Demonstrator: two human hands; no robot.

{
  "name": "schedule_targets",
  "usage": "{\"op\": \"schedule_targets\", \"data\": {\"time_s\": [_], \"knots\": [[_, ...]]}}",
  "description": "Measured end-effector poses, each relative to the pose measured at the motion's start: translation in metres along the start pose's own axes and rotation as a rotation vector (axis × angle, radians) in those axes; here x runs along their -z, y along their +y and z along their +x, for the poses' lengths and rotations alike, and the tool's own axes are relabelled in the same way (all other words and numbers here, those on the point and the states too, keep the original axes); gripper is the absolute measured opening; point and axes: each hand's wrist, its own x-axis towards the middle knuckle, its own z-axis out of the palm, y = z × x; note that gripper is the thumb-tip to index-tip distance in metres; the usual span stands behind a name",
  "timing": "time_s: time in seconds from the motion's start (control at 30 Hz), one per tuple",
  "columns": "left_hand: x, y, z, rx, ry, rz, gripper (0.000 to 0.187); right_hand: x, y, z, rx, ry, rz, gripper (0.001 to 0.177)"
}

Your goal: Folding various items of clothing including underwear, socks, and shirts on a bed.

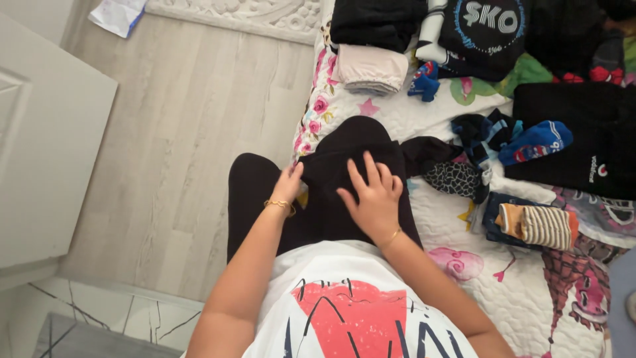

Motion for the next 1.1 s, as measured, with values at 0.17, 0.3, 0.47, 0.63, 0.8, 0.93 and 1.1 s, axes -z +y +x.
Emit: {"op": "schedule_targets", "data": {"time_s": [0.17, 0.3, 0.47, 0.63, 0.8, 0.93, 1.1], "knots": [[0.003, 0.028, -0.001, 0.541, -0.319, -0.639, 0.050, -0.007, 0.006, -0.005, 0.081, 0.024, 0.009, 0.057], [0.018, 0.091, -0.015, 0.626, -0.277, -1.068, 0.037, -0.013, 0.011, -0.004, 0.141, -0.026, -0.008, 0.060], [0.042, 0.069, 0.005, 0.062, 0.175, -0.694, 0.025, -0.012, 0.009, -0.004, 0.148, -0.072, -0.028, 0.064], [0.062, 0.170, -0.046, -0.288, 0.238, -0.349, 0.027, -0.011, 0.009, -0.004, 0.137, -0.143, -0.044, 0.075], [0.045, 0.236, -0.086, -0.344, -0.018, -0.068, 0.037, -0.012, 0.010, -0.004, 0.130, -0.203, -0.073, 0.083], [-0.030, 0.258, -0.105, -0.509, -0.037, 0.038, 0.033, -0.022, 0.008, -0.008, 0.065, -0.281, -0.090, 0.075], [-0.100, 0.246, -0.119, -0.628, -0.253, 0.344, 0.039, -0.067, 0.033, -0.044, 0.157, -0.418, -0.063, 0.042]]}}
